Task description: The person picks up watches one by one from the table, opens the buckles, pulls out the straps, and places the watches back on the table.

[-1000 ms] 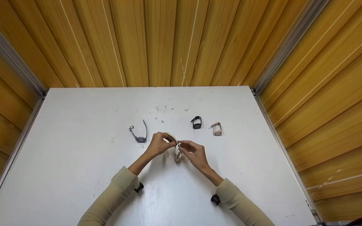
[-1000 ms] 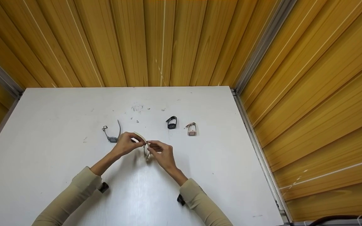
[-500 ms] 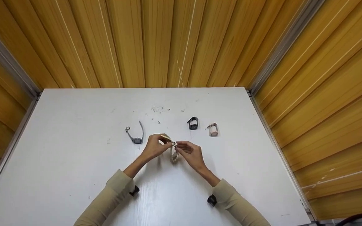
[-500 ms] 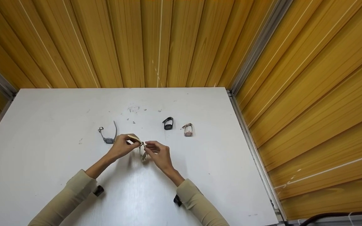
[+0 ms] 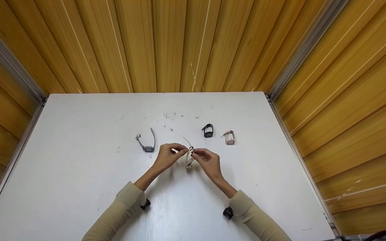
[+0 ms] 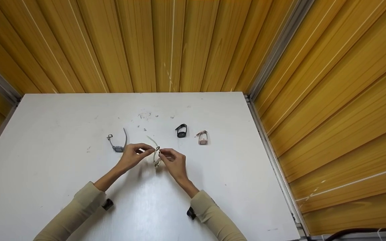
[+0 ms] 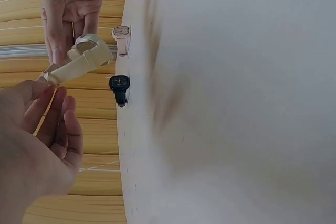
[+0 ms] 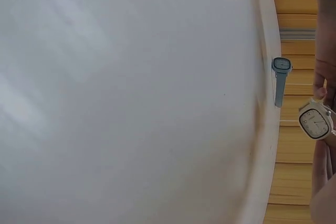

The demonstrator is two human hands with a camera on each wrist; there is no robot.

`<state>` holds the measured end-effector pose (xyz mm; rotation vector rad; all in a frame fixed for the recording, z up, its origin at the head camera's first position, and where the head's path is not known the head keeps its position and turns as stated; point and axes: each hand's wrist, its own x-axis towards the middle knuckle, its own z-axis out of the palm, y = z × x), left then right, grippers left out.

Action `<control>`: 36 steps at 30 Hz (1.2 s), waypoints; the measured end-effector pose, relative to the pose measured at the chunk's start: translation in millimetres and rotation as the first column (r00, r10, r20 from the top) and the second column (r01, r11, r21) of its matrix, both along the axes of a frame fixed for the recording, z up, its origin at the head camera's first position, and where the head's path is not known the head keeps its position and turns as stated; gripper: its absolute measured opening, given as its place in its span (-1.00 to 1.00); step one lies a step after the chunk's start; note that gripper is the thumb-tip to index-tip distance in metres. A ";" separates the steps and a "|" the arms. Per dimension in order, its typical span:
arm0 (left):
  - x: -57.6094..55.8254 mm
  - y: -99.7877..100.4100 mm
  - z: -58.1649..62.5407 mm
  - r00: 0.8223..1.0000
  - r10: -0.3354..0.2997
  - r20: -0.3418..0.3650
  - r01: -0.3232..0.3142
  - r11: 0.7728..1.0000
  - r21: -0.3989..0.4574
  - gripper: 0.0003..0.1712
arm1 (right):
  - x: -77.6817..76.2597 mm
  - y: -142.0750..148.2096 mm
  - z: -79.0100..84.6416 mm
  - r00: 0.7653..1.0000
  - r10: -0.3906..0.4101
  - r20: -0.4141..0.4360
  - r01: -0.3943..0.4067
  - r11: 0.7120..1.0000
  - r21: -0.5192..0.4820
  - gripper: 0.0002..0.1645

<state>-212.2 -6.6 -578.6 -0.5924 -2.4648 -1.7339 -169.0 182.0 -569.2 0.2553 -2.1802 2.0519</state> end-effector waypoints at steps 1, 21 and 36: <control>0.1 0.7 -0.2 1.000 -0.002 0.011 0.002 1.000 -0.001 -0.84 | -0.2 -0.4 -0.2 1.000 -0.001 0.000 0.001 1.000 -0.004 -0.78; 0.5 9.3 -3.5 0.999 -0.008 0.040 0.005 0.998 0.067 -0.82 | -15.2 3.3 -31.4 0.999 0.046 -0.007 -0.046 0.999 -0.006 -0.71; 2.6 11.4 -8.8 1.000 0.018 0.010 -0.019 0.997 0.076 -0.88 | -5.9 2.9 -5.3 0.996 0.073 0.049 -0.076 0.996 0.050 -0.75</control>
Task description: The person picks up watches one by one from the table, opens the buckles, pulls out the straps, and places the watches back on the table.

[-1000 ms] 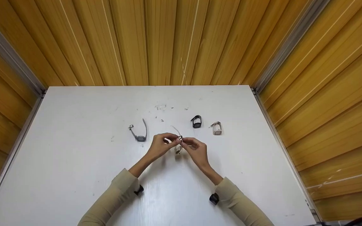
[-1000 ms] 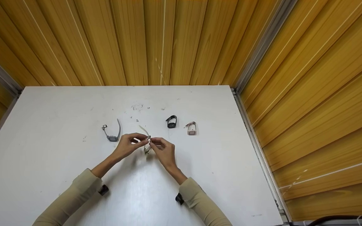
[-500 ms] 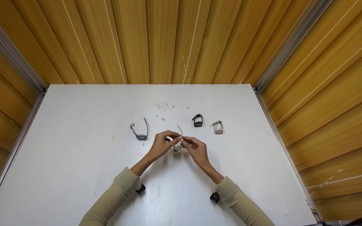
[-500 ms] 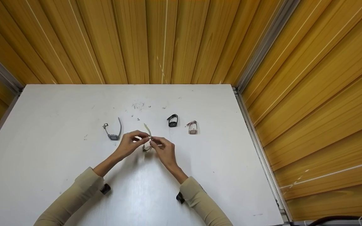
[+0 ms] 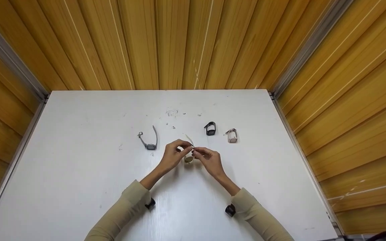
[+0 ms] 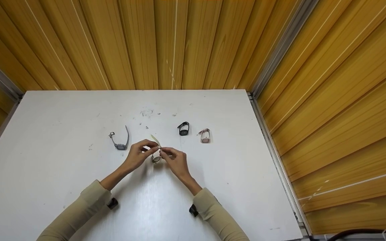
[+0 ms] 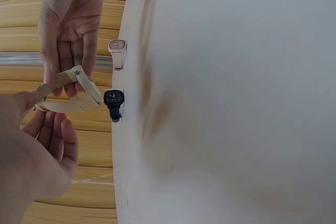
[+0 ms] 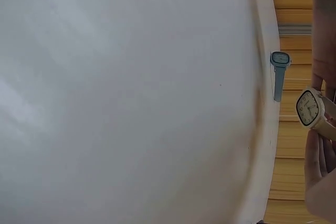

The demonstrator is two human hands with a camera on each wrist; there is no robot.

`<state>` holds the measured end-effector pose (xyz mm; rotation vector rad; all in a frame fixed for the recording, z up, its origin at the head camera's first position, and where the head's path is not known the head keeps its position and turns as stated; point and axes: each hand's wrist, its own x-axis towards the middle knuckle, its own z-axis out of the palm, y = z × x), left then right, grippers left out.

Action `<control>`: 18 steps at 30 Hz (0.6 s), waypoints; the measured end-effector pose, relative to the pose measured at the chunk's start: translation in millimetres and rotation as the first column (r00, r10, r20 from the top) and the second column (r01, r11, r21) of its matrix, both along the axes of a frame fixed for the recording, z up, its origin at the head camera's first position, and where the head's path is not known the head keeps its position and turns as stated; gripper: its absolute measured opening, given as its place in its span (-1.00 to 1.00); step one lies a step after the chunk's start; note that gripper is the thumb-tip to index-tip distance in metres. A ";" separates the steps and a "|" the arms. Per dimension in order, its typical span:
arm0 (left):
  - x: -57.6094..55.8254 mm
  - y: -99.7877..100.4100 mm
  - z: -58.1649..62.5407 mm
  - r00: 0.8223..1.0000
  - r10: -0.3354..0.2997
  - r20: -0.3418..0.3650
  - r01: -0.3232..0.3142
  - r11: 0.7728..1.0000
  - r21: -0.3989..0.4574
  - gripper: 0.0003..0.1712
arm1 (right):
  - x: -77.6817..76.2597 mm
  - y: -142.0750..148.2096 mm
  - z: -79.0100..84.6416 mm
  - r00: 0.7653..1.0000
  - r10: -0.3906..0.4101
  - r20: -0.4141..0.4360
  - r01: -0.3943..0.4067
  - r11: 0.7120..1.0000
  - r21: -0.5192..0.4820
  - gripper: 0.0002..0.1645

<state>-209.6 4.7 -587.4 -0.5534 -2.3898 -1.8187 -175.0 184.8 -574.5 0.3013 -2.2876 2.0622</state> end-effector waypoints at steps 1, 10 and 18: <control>-0.1 0.7 -0.4 1.000 0.005 -0.001 -0.005 1.000 0.000 -0.88 | 0.7 0.1 2.2 1.000 0.004 -0.002 -0.004 1.000 0.004 -0.75; -0.2 4.5 0.3 0.999 0.036 0.015 -0.036 0.999 0.024 -0.90 | 0.9 1.1 3.9 1.000 0.008 0.023 -0.008 1.000 0.014 -0.73; -3.1 5.9 -1.9 0.997 0.045 0.054 -0.049 0.997 0.065 -0.88 | -3.1 1.4 4.3 0.999 0.011 0.048 -0.011 1.000 -0.003 -0.74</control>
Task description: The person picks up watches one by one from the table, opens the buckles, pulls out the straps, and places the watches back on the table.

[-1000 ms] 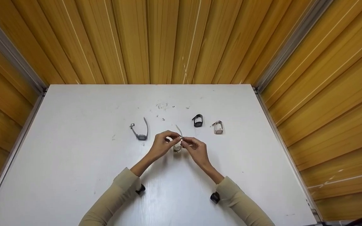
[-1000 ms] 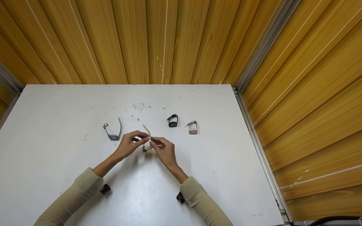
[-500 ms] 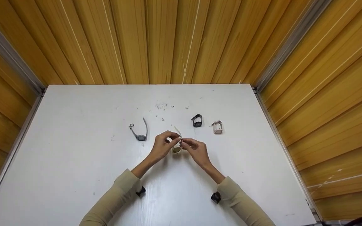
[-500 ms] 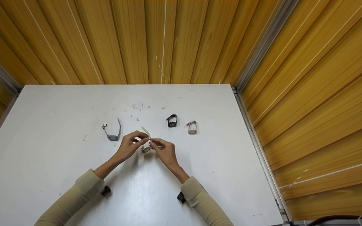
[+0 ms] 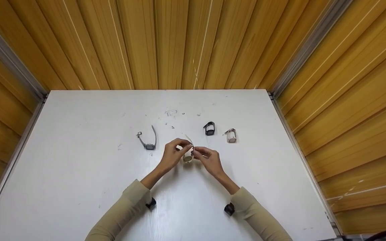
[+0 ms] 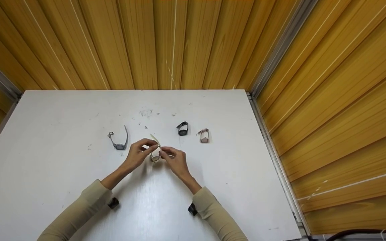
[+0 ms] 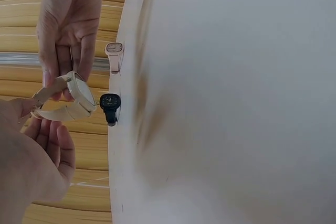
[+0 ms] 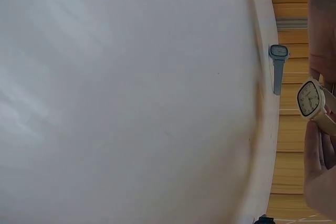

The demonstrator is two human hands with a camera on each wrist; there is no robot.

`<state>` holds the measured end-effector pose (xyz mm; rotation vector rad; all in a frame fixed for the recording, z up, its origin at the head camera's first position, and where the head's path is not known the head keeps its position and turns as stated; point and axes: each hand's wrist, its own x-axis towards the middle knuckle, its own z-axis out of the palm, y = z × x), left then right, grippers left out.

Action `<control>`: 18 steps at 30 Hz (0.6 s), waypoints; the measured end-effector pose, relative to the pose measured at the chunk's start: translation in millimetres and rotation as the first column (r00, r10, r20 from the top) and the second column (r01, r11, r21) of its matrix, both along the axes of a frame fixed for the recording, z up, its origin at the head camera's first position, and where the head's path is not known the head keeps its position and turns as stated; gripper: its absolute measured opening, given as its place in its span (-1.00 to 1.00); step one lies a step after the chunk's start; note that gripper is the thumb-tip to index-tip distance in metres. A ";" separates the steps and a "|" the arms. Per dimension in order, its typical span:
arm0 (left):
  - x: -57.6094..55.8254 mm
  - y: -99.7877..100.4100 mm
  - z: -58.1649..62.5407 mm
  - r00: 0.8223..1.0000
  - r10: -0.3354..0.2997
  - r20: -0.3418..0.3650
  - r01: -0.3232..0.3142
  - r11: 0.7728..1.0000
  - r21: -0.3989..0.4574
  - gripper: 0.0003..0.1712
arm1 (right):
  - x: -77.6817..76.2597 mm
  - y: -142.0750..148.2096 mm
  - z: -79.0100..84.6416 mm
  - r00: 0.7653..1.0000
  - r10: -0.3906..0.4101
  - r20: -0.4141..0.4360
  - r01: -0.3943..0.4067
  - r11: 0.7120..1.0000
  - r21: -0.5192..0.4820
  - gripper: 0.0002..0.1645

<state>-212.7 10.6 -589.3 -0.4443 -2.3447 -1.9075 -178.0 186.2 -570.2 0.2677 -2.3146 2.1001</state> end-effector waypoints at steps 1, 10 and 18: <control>-0.5 0.2 -0.4 1.000 0.008 0.006 -0.008 1.000 0.010 -0.88 | -0.9 -0.2 -0.7 1.000 0.005 0.000 -0.005 1.000 -0.001 -0.73; -3.7 3.5 -7.9 0.993 0.091 0.073 -0.096 0.993 0.067 -0.86 | -3.7 -2.0 -9.4 0.999 0.024 0.033 -0.024 0.999 0.021 -0.71; 3.5 0.0 4.9 0.998 0.021 0.064 -0.025 0.998 0.063 -0.80 | -5.9 -4.2 -14.9 1.000 -0.023 0.005 0.023 1.000 0.003 -0.70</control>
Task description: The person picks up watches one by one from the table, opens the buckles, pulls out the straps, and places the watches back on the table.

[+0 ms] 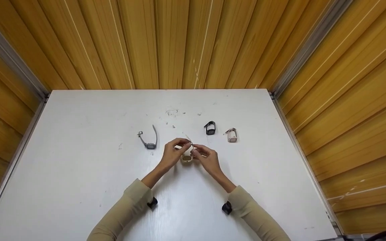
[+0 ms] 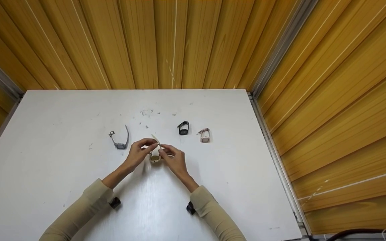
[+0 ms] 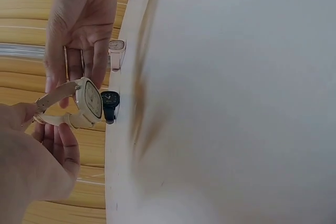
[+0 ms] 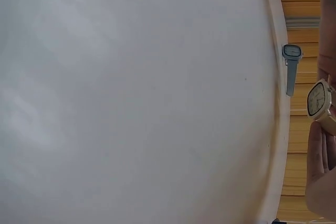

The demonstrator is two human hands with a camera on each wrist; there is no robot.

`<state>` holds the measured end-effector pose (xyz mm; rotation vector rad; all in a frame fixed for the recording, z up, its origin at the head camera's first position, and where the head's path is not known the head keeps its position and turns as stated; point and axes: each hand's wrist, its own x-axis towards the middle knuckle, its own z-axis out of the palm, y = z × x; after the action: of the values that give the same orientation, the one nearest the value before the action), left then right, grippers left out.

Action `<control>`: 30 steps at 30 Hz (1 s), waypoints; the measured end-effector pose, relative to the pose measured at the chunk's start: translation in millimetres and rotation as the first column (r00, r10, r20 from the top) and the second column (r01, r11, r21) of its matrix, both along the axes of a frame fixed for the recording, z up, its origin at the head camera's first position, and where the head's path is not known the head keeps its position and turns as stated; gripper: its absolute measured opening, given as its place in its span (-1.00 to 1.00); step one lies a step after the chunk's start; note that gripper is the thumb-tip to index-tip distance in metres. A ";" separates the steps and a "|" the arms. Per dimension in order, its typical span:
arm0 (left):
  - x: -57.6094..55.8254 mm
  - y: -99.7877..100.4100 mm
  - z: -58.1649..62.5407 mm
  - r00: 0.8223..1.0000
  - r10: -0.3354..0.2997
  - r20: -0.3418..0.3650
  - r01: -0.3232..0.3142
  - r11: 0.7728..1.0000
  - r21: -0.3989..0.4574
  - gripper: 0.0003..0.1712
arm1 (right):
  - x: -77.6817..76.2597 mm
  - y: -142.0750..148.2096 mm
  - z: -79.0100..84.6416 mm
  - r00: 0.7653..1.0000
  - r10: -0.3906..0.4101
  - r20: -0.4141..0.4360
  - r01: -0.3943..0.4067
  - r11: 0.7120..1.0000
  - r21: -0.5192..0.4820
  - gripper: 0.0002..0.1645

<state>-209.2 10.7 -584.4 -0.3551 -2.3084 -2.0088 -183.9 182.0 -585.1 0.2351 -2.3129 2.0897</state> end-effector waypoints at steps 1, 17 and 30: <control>-2.3 0.6 -6.1 1.000 -0.003 -0.024 0.003 1.000 -0.010 -0.80 | 0.1 0.9 0.3 1.000 -0.001 -0.007 0.001 1.000 0.002 -0.70; -3.6 1.0 -4.3 0.998 0.062 -0.028 -0.062 0.998 -0.022 -0.87 | -0.1 -0.7 12.1 0.998 0.054 -0.016 -0.054 0.998 -0.014 -0.71; -5.0 -4.0 3.5 0.989 0.098 0.114 -0.111 0.988 0.106 -0.73 | 2.2 2.5 9.8 0.998 0.067 0.002 -0.067 0.998 -0.017 -0.72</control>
<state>-214.1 6.7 -580.8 -0.1181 -2.2100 -2.1434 -181.7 184.5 -575.3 0.3138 -2.3191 2.1402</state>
